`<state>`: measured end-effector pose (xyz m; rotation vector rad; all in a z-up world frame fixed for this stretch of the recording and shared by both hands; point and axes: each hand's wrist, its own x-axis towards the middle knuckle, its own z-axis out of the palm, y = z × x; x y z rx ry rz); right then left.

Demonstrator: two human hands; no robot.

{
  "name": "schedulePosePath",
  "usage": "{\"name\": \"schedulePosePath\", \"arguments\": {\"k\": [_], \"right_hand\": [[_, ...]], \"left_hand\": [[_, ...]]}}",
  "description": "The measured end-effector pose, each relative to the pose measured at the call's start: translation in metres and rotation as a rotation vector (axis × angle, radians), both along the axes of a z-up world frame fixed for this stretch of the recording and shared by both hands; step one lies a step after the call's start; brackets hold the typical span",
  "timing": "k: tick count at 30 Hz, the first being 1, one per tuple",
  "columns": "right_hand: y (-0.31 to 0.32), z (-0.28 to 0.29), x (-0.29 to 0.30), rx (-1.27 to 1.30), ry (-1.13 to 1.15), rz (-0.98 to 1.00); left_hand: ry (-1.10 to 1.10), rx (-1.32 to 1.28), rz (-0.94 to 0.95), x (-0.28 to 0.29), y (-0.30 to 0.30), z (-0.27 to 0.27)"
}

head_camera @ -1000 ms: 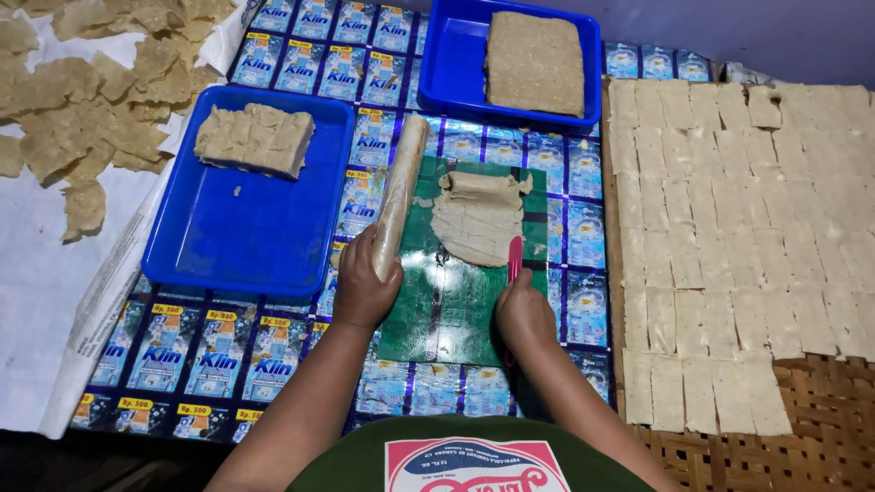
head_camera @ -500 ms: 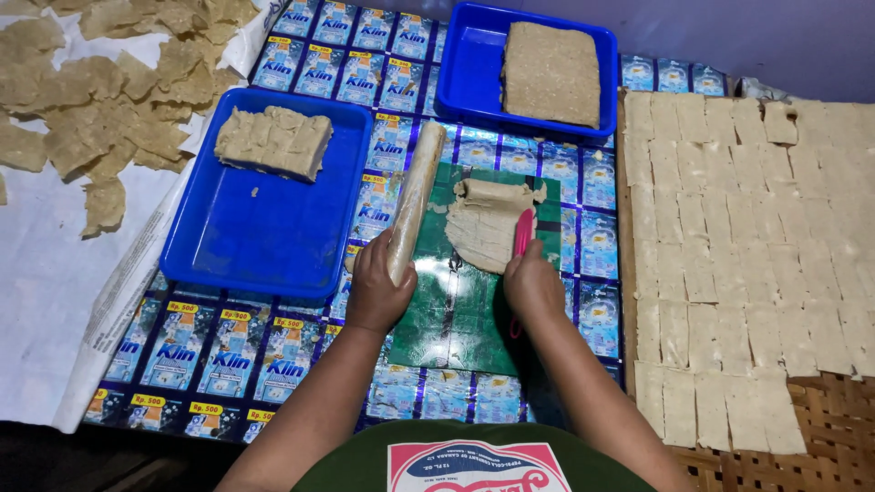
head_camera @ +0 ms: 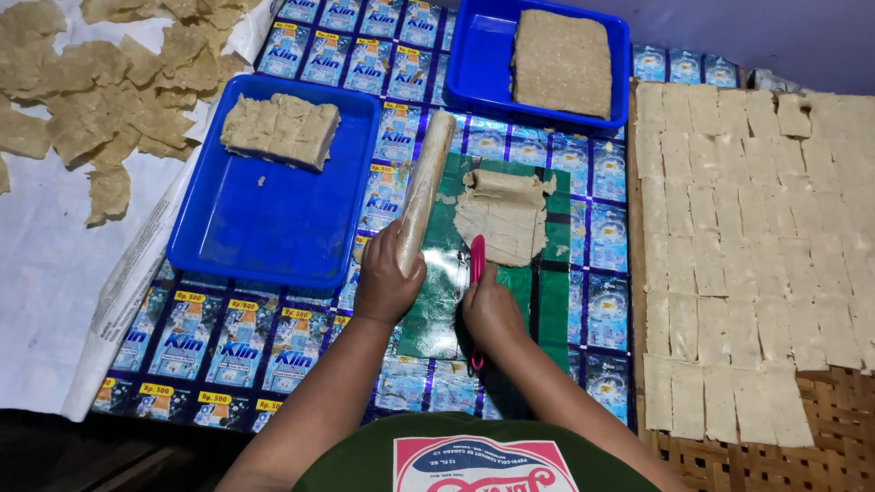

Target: Flatten and trim pieces of dough using a rolling pin and a plastic scraper on a prepared surface.

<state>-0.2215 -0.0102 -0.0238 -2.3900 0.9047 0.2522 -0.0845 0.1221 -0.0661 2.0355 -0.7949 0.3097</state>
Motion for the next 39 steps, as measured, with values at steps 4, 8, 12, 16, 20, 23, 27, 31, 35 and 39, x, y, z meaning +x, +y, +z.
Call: {"name": "schedulePosePath", "arguments": {"k": [4, 8, 12, 16, 20, 23, 27, 31, 35, 39], "right_hand": [[-0.003, -0.005, 0.008, 0.014, 0.007, -0.018], [-0.007, -0.001, 0.023, 0.026, 0.024, -0.041], [-0.019, -0.009, 0.042, 0.02, 0.061, -0.067], [-0.038, -0.016, 0.065, 0.035, 0.028, -0.074], [-0.058, 0.005, 0.07, 0.017, 0.056, -0.025], [-0.082, 0.037, 0.052, -0.048, 0.095, 0.019], [-0.141, 0.046, -0.005, -0.343, 0.01, 0.063], [-0.174, 0.035, -0.045, -0.614, -0.001, 0.155], [-0.182, 0.017, -0.063, -0.812, -0.155, 0.261], [-0.183, 0.006, -0.07, -0.837, -0.172, 0.277]], "left_hand": [[0.028, -0.002, -0.012, -0.001, 0.001, 0.008], [0.038, 0.006, -0.017, -0.001, 0.001, 0.008], [0.029, 0.003, -0.012, 0.0, 0.002, 0.007], [0.012, 0.003, -0.01, 0.001, 0.001, 0.003], [0.009, 0.003, -0.01, 0.001, 0.0, 0.001], [0.002, 0.0, -0.004, 0.002, 0.0, 0.001], [0.025, 0.016, -0.001, 0.0, 0.0, 0.003], [0.047, 0.027, -0.011, -0.001, 0.0, 0.004], [0.029, 0.044, -0.004, -0.001, 0.0, 0.008], [0.046, 0.064, -0.011, -0.003, 0.001, 0.01]]}}
